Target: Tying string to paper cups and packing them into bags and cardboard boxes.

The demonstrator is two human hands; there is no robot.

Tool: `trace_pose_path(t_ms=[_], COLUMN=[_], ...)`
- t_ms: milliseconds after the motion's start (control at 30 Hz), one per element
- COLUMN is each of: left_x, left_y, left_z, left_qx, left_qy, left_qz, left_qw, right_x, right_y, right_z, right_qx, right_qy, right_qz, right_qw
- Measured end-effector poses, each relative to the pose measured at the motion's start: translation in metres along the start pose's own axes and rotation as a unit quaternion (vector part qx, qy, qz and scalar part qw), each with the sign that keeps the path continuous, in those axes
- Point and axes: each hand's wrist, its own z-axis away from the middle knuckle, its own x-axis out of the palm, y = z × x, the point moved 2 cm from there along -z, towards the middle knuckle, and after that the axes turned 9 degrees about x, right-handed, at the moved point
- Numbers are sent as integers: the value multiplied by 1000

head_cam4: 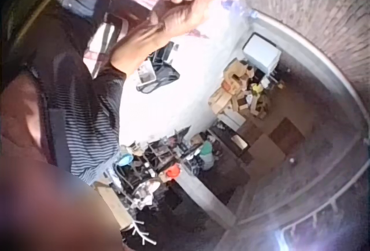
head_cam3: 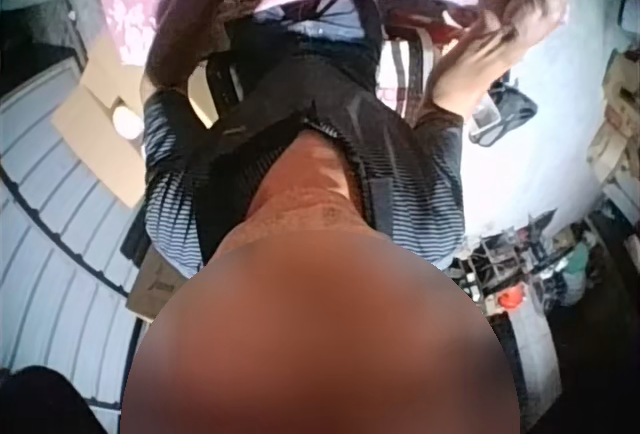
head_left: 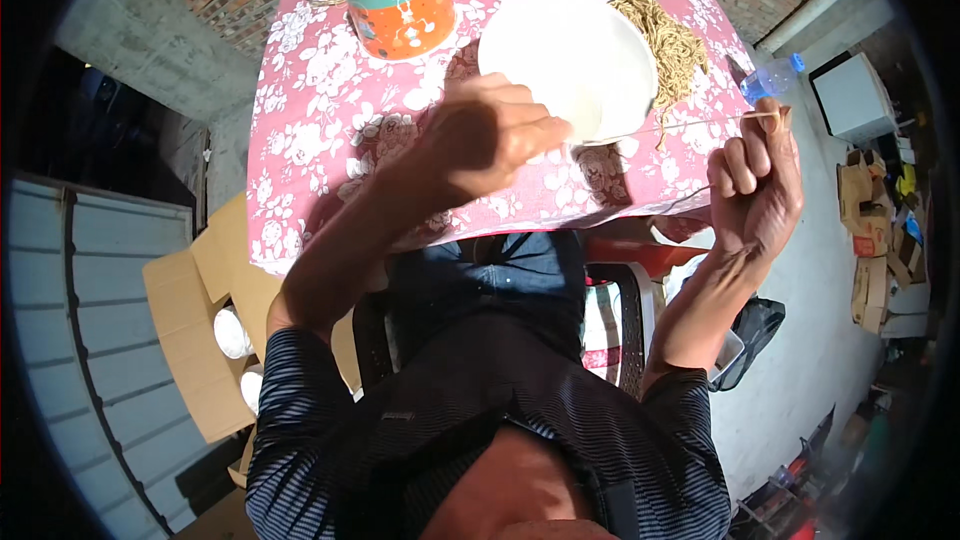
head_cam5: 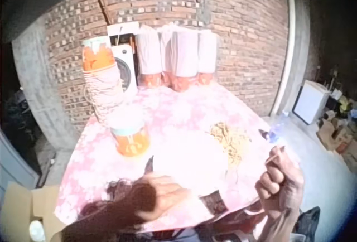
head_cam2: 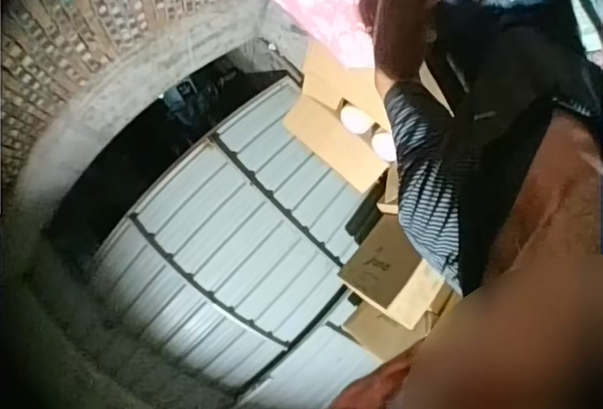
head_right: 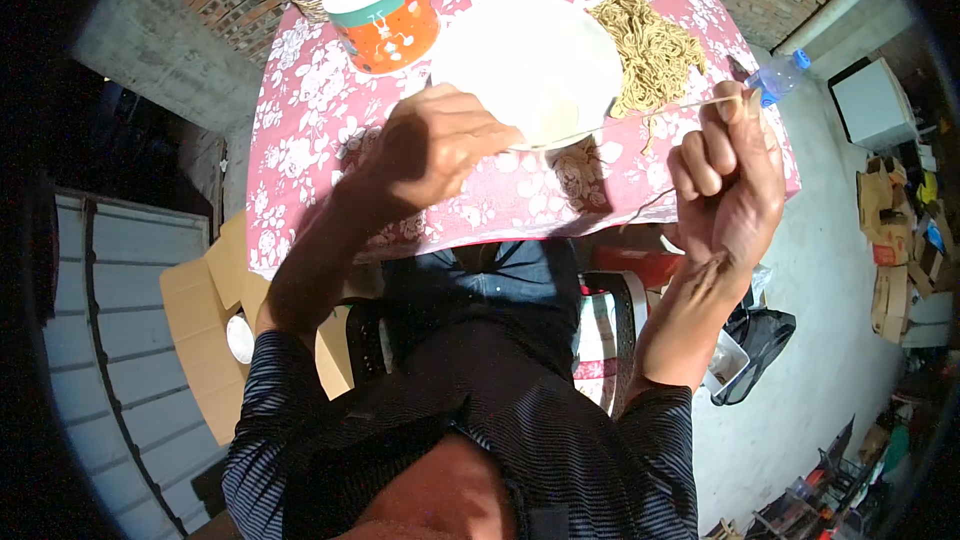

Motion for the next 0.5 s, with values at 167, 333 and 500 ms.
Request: trace_pose_path(t_ms=[167,333,500], left_x=[-59,-97,-100], left_y=[-39,-54,-69], left_z=[20,38,41], left_qx=[42,-83,-106], left_qy=[-58,-74,-119], left_qz=[47,86,-83], left_qw=[996,990,984], right_x=[-13,-29,-46], right_y=[-12,-2,10], right_z=[-3,-6,-3], right_qx=[-17,-15,-38], right_qy=[42,-2,-14], right_qz=[59,4,-147], right_qw=[997,1000,988])
